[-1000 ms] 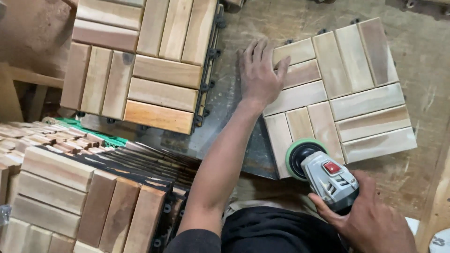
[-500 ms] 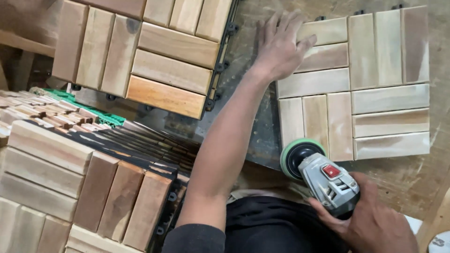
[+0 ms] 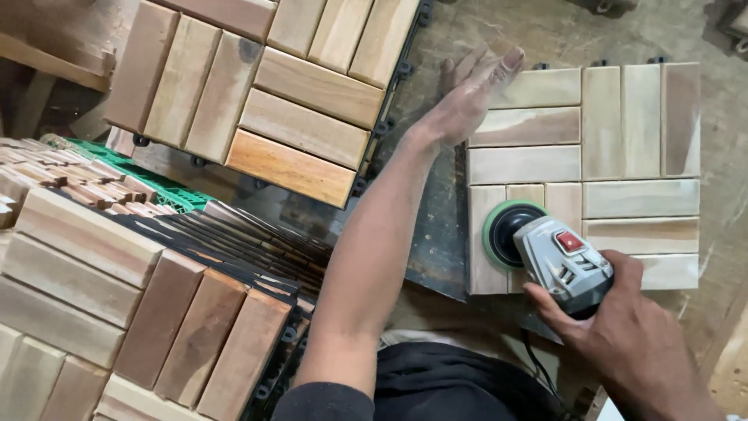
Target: Sanding the surface of interlocking wooden floor tiles using a handheld power sander
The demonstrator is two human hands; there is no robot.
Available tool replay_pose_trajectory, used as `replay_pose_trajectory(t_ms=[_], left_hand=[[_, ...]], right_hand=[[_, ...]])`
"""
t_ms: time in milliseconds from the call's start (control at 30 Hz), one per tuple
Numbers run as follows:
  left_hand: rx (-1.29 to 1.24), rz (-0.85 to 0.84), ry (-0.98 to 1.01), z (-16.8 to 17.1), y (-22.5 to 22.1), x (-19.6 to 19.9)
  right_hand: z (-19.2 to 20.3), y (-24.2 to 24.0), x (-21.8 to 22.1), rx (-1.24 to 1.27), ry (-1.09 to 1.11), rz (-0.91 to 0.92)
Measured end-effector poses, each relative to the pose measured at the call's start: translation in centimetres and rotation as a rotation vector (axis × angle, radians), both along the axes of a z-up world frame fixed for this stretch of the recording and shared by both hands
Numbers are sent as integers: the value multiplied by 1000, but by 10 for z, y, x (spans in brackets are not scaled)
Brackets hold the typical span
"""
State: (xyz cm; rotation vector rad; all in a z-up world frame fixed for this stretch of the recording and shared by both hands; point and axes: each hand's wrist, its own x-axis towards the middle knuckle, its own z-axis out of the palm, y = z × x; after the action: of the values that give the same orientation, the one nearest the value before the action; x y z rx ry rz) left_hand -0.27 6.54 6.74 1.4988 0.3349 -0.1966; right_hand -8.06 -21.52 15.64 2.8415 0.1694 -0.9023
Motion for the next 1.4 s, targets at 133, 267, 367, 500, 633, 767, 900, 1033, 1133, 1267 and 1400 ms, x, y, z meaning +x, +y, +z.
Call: replay_pose_trajectory(t_ms=[133,267,367,500,633,767,900,1033,1133,1267,1400], left_hand=[[-59,1,-103,-9,2,-2],[-29,0,-118,-9,2,-1],[-10,1,-113,-13,2,-1],[-27,43,-150,-10,1,0],[-39,27,-119,-7,-3,-2],[56,24,-84,-27,-6,5],[840,53,-271,-70,-26,17],[1138,76,-238,-70,-46,18],[1364,261,-351,-79,-64,17],[1492,44,-128,-60,-81,17],[1445,-170,-67,-47,-96,21]], right_hand=[[19,30,15,-18,58,-111],[15,38,30,86,-16,-25],[23,50,38,149,-35,-17],[16,43,37,133,-47,34],[16,27,7,48,89,74],[4,0,-21,-51,93,106],[-1,-34,-25,-1,5,-40],[22,-53,6,42,11,-302],[45,-63,32,32,74,-516],[43,-93,48,152,-68,-621],[51,-101,63,141,-99,-674]])
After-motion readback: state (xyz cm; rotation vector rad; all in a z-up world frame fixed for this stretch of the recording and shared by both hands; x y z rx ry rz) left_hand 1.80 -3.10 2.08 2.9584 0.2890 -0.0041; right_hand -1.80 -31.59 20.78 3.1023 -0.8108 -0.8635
